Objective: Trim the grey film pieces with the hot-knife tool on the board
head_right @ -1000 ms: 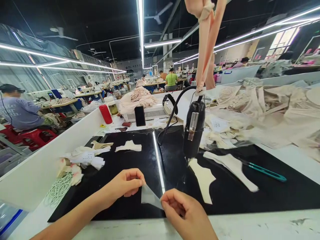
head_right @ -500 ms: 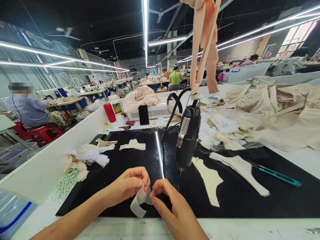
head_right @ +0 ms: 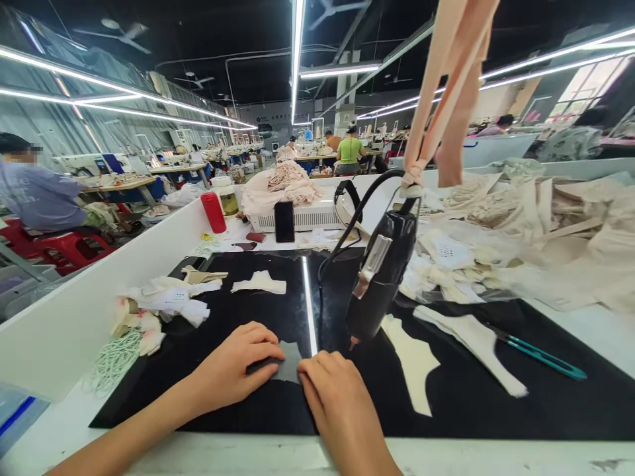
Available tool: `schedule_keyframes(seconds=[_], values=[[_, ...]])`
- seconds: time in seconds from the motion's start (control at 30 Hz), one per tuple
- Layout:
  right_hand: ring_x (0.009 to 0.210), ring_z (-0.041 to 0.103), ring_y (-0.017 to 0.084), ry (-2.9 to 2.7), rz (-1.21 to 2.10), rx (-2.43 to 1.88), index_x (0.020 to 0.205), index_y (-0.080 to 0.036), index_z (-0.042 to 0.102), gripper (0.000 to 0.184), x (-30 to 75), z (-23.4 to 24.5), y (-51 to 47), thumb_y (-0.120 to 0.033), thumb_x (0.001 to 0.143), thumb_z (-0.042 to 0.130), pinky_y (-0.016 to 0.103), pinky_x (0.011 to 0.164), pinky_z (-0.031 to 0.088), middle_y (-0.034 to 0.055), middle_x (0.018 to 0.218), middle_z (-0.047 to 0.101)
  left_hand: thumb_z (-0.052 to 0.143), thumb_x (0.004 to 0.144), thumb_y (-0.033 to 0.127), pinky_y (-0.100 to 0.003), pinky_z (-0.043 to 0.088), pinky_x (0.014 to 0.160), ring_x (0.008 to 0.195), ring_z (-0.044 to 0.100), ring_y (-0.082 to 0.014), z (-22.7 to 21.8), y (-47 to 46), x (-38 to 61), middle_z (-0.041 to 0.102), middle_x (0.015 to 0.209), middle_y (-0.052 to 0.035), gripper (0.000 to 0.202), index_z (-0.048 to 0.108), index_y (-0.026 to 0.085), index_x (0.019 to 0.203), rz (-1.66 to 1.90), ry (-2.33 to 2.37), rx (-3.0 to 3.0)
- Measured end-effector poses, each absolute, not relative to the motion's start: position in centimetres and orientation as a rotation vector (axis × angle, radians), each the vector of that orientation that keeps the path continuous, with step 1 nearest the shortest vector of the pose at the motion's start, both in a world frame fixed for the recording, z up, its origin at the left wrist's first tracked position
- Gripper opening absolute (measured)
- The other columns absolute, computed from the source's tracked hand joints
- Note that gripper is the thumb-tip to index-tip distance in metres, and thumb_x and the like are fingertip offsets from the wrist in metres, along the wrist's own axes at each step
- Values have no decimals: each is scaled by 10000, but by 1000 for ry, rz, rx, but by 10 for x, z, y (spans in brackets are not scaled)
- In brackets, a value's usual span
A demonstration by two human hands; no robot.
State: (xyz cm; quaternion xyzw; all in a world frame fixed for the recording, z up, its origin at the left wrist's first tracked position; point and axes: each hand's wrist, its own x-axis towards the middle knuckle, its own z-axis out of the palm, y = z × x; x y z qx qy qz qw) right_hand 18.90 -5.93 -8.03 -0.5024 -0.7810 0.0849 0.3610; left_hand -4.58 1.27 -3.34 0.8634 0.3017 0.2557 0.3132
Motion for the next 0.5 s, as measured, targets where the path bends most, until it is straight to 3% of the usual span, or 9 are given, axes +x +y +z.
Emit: schedule_keyframes(seconds=[0.2, 0.33, 0.5], values=[[857, 617, 183, -2031, 146, -1419, 1060, -247, 694, 180, 205, -66, -81, -179, 1069, 528, 321, 792, 476, 14, 973, 682, 565, 997, 131, -315, 457, 1025, 1138, 624, -174, -54, 16, -55, 684, 1177, -11, 245, 716, 259, 1141, 800, 746, 2696], [911, 659, 148, -1887, 16, -1604, 1076, -251, 698, 176, 258, -57, -96, -285, 1099, 527, 263, 835, 510, 10, 1002, 707, 586, 1017, 230, -262, 486, 1017, 1116, 650, -154, -62, 20, -60, 699, 1172, 17, 194, 735, 297, 1123, 886, 735, 2803], [926, 650, 235, -1621, -313, -1893, 1075, -197, 710, 303, 344, -50, -86, -424, 1099, 511, 356, 820, 487, 66, 1023, 724, 583, 1042, 329, -203, 520, 996, 1096, 673, -132, -63, 22, -60, 717, 1149, 35, 193, 757, 315, 1126, 1034, 721, 2891]])
